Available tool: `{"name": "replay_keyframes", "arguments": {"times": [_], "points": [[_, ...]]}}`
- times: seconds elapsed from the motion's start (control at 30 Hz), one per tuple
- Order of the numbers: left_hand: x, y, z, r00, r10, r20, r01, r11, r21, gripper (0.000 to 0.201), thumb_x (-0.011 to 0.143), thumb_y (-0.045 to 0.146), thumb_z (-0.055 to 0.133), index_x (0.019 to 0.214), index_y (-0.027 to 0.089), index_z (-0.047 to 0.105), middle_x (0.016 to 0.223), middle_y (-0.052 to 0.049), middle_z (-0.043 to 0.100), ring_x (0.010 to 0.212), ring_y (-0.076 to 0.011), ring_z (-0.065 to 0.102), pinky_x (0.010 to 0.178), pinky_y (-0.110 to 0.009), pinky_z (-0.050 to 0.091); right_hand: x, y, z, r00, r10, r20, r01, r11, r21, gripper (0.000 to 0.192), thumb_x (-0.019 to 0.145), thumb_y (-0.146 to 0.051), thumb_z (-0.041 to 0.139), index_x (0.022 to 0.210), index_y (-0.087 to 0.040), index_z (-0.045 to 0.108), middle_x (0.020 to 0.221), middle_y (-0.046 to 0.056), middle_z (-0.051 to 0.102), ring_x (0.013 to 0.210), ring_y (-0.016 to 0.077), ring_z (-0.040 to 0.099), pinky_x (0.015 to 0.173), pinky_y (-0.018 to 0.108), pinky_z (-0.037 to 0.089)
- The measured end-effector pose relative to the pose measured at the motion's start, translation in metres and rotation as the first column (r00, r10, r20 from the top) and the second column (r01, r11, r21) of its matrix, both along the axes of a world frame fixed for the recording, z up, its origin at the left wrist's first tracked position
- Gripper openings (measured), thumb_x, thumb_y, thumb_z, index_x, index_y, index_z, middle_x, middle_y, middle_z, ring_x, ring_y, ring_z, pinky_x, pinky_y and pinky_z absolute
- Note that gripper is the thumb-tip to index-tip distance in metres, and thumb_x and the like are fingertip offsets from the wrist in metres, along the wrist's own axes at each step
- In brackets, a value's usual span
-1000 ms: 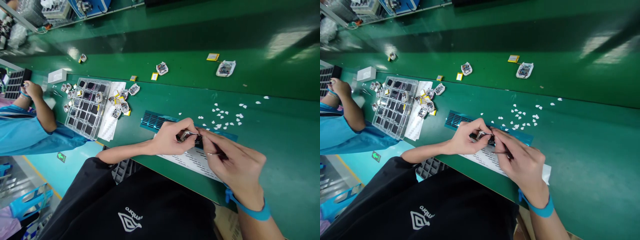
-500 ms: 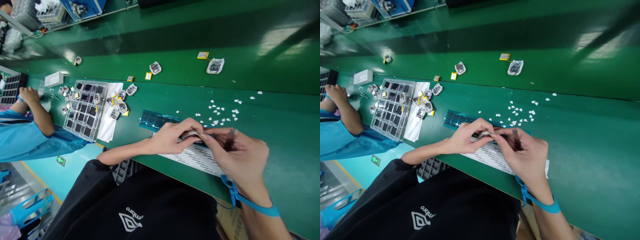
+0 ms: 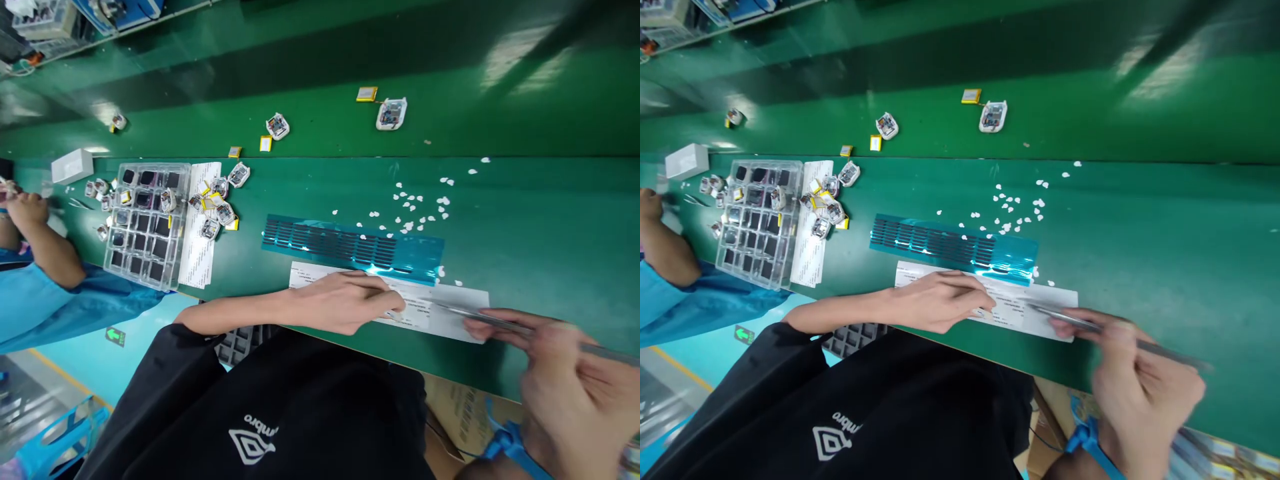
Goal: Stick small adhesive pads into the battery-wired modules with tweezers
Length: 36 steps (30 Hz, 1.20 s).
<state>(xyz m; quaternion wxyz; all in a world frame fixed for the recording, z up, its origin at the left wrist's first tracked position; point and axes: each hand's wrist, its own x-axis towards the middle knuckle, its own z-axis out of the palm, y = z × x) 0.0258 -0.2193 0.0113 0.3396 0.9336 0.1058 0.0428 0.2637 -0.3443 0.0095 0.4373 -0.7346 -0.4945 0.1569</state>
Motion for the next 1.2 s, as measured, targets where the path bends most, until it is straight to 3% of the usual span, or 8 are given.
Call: {"name": "replay_keyframes", "arguments": {"times": [0.07, 0.23, 0.47, 0.73, 0.87, 1.0, 1.1, 1.2], "points": [[0.000, -0.001, -0.003, 1.000, -0.023, -0.011, 0.024, 0.995, 0.092, 0.032, 0.101, 0.001, 0.045, 0.122, 0.014, 0.067, 0.121, -0.013, 0.077, 0.123, -0.0210, 0.071, 0.094, -0.032, 0.058, 0.005, -0.006, -0.010, 0.997, -0.054, -0.062, 0.050, 0.996, -0.069, 0.029, 0.095, -0.035, 0.070, 0.068, -0.030, 0.080, 0.069, 0.004, 0.077, 0.060, 0.0273, 0.074, 0.053, 0.040, 0.062], [-0.002, 0.000, -0.001, 0.999, -0.038, -0.009, 0.039, 0.984, 0.171, 0.036, 0.104, 0.003, 0.042, 0.128, 0.012, 0.066, 0.134, -0.015, 0.073, 0.127, -0.0196, 0.067, 0.093, -0.032, 0.054, 0.000, -0.002, -0.021, 0.963, -0.181, -0.198, 0.173, 0.983, -0.056, 0.027, 0.091, -0.035, 0.075, 0.066, -0.026, 0.080, 0.069, 0.006, 0.077, 0.061, 0.0289, 0.075, 0.053, 0.038, 0.063], [0.004, 0.006, 0.003, 0.995, -0.021, -0.102, 0.024, 0.999, 0.033, 0.041, 0.108, 0.007, 0.039, 0.146, 0.007, 0.055, 0.144, -0.016, 0.070, 0.132, -0.0223, 0.062, 0.093, -0.035, 0.051, 0.003, -0.003, -0.026, 0.952, -0.189, -0.243, 0.163, 0.979, -0.123, 0.021, 0.088, -0.039, 0.076, 0.078, -0.022, 0.084, 0.072, 0.008, 0.077, 0.058, 0.0257, 0.074, 0.054, 0.036, 0.063], [0.009, 0.008, 0.003, 0.984, -0.045, -0.173, 0.038, 0.998, -0.044, 0.041, 0.109, 0.008, 0.035, 0.145, 0.012, 0.056, 0.147, -0.015, 0.067, 0.144, -0.0234, 0.054, 0.103, -0.035, 0.049, 0.004, 0.002, -0.018, 0.941, -0.168, -0.295, 0.103, 0.969, -0.224, 0.048, 0.082, -0.069, 0.076, 0.070, -0.023, 0.079, 0.076, 0.007, 0.079, 0.063, 0.0235, 0.071, 0.060, 0.040, 0.061], [0.010, 0.008, -0.002, 0.989, -0.035, -0.146, 0.026, 0.998, -0.058, 0.041, 0.109, 0.008, 0.036, 0.146, 0.009, 0.055, 0.146, -0.015, 0.068, 0.142, -0.0244, 0.055, 0.102, -0.035, 0.048, 0.004, 0.010, -0.012, 0.910, -0.164, -0.382, 0.111, 0.981, -0.158, 0.054, 0.074, -0.077, 0.080, 0.063, -0.025, 0.076, 0.072, 0.007, 0.077, 0.062, 0.0249, 0.071, 0.058, 0.041, 0.060], [0.007, 0.007, -0.004, 0.993, -0.007, -0.118, -0.008, 0.993, -0.122, 0.042, 0.109, 0.009, 0.040, 0.148, 0.008, 0.053, 0.144, -0.016, 0.070, 0.141, -0.0261, 0.057, 0.101, -0.038, 0.049, 0.003, 0.020, -0.011, 0.838, -0.169, -0.519, 0.228, 0.972, 0.052, 0.051, 0.065, -0.069, 0.091, 0.054, -0.025, 0.069, 0.063, 0.006, 0.071, 0.050, 0.0229, 0.064, 0.043, 0.037, 0.048], [0.003, 0.006, -0.001, 0.998, 0.069, -0.006, -0.068, 0.957, -0.284, 0.032, 0.110, 0.017, 0.045, 0.136, 0.011, 0.062, 0.134, -0.014, 0.076, 0.129, -0.0232, 0.067, 0.104, -0.038, 0.050, -0.004, 0.027, -0.010, 0.848, -0.149, -0.509, 0.269, 0.948, 0.171, 0.044, 0.068, -0.061, 0.092, 0.054, -0.025, 0.069, 0.063, 0.005, 0.071, 0.046, 0.0210, 0.061, 0.039, 0.037, 0.045], [-0.002, 0.007, 0.003, 0.950, 0.302, 0.080, -0.207, 0.800, -0.562, 0.026, 0.108, 0.033, 0.056, 0.116, 0.014, 0.071, 0.110, -0.011, 0.082, 0.087, -0.0163, 0.076, 0.086, -0.031, 0.057, -0.022, 0.031, -0.006, 0.858, -0.147, -0.491, 0.292, 0.927, 0.234, 0.032, 0.075, -0.052, 0.088, 0.062, -0.027, 0.073, 0.064, 0.002, 0.070, 0.046, 0.0214, 0.062, 0.043, 0.041, 0.053]]}}
